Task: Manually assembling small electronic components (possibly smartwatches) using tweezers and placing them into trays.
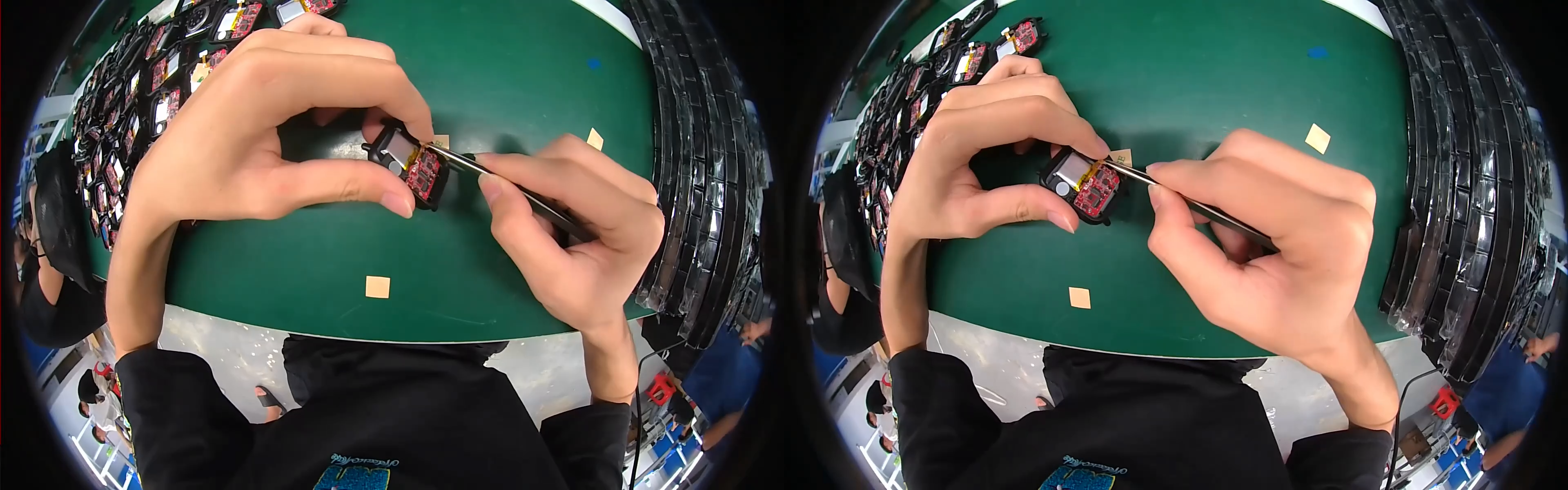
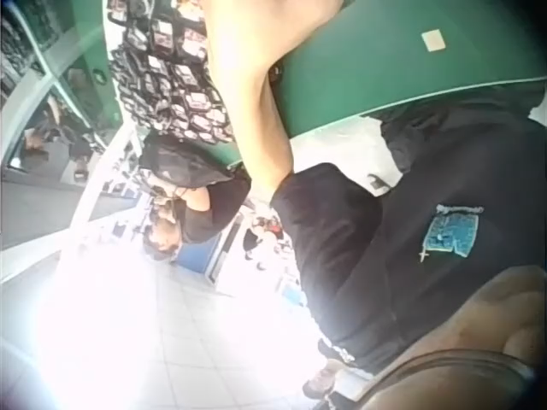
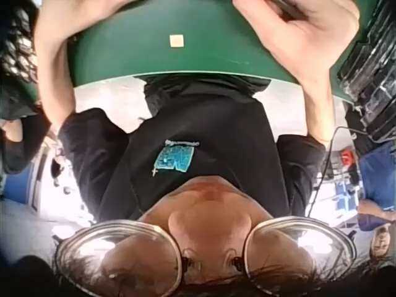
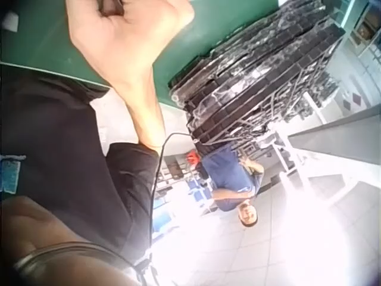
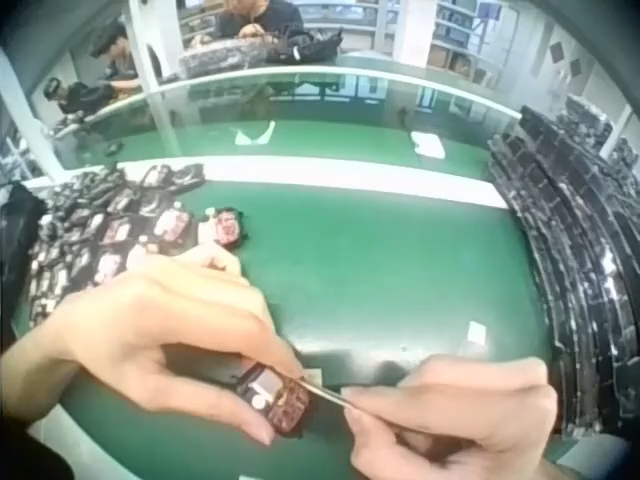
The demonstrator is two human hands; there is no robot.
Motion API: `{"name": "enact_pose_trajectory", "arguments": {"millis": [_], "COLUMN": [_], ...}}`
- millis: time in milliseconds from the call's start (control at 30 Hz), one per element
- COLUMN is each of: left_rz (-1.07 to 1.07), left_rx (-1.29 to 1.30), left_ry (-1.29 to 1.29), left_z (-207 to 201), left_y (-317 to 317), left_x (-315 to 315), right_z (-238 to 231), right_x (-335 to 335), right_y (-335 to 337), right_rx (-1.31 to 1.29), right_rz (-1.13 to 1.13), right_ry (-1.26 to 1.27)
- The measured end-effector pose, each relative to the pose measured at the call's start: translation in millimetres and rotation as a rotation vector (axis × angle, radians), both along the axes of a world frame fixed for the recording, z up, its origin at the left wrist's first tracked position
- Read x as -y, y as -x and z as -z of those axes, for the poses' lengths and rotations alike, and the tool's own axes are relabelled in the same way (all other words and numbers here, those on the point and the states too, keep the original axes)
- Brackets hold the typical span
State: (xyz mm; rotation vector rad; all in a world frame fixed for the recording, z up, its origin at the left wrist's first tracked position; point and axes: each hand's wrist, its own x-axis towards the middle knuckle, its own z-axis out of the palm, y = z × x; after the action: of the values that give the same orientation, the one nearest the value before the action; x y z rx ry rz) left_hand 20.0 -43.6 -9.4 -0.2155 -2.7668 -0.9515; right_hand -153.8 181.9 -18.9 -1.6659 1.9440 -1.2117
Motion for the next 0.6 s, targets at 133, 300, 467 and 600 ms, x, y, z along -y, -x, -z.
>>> {"name": "enact_pose_trajectory", "arguments": {"millis": [133, 300, 467, 600], "left_rz": [0.002, 0.010, -0.005, -0.005], "left_rx": [0.010, 0.012, 0.030, 0.036], "left_ry": [-0.003, -0.033, -0.021, -0.022], "left_z": [-3.4, 3.9, -1.4, -1.0], "left_y": [1.5, -0.9, -2.1, -2.6], "left_x": [-0.5, 3.1, 1.4, 3.4], "right_z": [4.2, 6.0, 6.7, 7.4], "right_x": [-1.0, -0.1, -0.9, 1.4], "right_y": [0.6, -0.1, -0.8, -0.5], "right_rx": [0.009, -0.002, 0.024, 0.051], "right_rz": [-0.007, -0.018, -0.018, 0.018], "right_ry": [0.049, 0.072, 0.103, 0.121]}}
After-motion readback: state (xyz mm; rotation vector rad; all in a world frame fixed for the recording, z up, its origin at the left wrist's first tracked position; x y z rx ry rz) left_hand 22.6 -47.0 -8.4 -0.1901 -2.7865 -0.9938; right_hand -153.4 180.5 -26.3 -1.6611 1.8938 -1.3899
